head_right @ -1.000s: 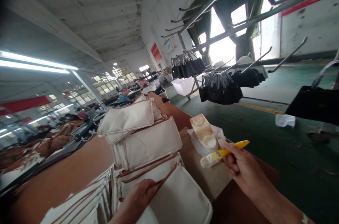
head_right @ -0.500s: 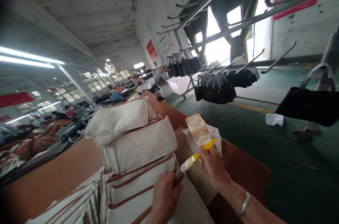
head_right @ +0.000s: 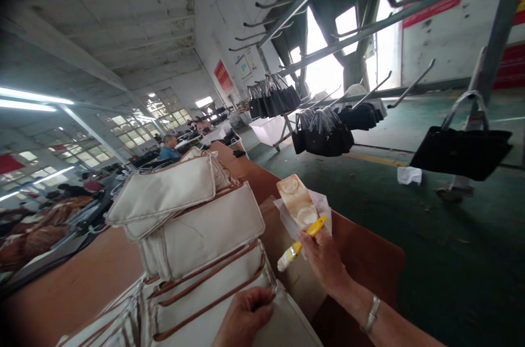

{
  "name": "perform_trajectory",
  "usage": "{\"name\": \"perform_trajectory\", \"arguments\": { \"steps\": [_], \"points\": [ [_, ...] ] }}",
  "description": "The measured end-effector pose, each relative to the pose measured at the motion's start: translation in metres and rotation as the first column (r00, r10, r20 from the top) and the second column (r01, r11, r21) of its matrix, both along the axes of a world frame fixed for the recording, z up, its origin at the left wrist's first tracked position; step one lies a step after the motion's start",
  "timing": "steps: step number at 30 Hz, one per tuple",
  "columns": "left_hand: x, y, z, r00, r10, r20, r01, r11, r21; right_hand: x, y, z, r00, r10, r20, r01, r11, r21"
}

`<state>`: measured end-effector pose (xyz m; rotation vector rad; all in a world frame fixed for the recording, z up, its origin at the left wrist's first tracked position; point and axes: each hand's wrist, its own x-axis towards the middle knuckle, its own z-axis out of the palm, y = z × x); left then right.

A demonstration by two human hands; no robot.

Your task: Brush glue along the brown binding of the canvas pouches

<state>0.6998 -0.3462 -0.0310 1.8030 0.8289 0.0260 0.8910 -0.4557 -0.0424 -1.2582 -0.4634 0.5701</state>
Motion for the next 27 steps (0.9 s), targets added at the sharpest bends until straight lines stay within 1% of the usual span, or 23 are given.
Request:
{"name": "perform_trajectory", "arguments": {
  "steps": [3,6,9,11,13,16,18,20,22,23,25,26,27],
  "points": [
    [-0.004,0.001,-0.004,0.999,0.033,0.024,-0.032,0.997,-0.065,-0.002,-0.006,0.004,0.998,0.04,0.038,-0.04,0.999,-0.007],
    [-0.009,-0.002,-0.007,0.999,0.019,0.047,-0.016,0.998,-0.064,-0.003,-0.01,0.006,0.995,0.054,0.086,-0.052,0.998,-0.02],
    [-0.015,-0.009,-0.008,0.996,0.003,0.087,-0.005,1.0,0.023,0.003,-0.008,0.005,0.997,-0.009,0.074,0.01,1.0,-0.016],
    [-0.018,-0.014,-0.007,0.994,0.001,0.105,-0.009,0.997,0.082,0.005,-0.004,0.004,1.0,0.001,0.028,-0.001,1.0,-0.015],
    [-0.02,-0.019,-0.005,0.994,0.019,0.107,-0.03,0.994,0.103,0.002,0.001,0.004,0.995,0.09,-0.034,-0.091,0.996,-0.018],
    [-0.021,-0.024,-0.001,0.995,0.063,0.076,-0.073,0.987,0.142,-0.003,0.004,0.005,0.956,0.259,-0.134,-0.264,0.964,-0.019],
    [-0.022,-0.024,0.003,0.996,0.072,0.051,-0.081,0.977,0.198,-0.001,0.004,0.007,0.936,0.302,-0.181,-0.309,0.951,-0.012],
    [-0.024,-0.024,0.006,0.997,0.065,0.037,-0.072,0.966,0.248,0.004,0.004,0.008,0.94,0.275,-0.2,-0.281,0.96,-0.001],
    [-0.026,-0.025,0.007,0.997,0.06,0.041,-0.069,0.956,0.286,0.005,0.004,0.008,0.956,0.216,-0.201,-0.22,0.975,0.004],
    [-0.027,-0.027,0.007,0.997,0.063,0.046,-0.074,0.948,0.308,0.002,0.003,0.008,0.959,0.201,-0.198,-0.205,0.979,0.002],
    [-0.031,-0.036,0.004,0.996,0.071,0.054,-0.086,0.916,0.391,-0.009,-0.001,0.008,0.949,0.239,-0.205,-0.247,0.969,-0.015],
    [-0.033,-0.041,0.001,0.996,0.076,0.051,-0.091,0.885,0.456,-0.016,-0.004,0.008,0.936,0.281,-0.213,-0.293,0.956,-0.025],
    [-0.036,-0.047,-0.002,0.995,0.09,0.05,-0.103,0.836,0.538,-0.021,-0.008,0.008,0.914,0.325,-0.243,-0.344,0.938,-0.038]
  ]
}}
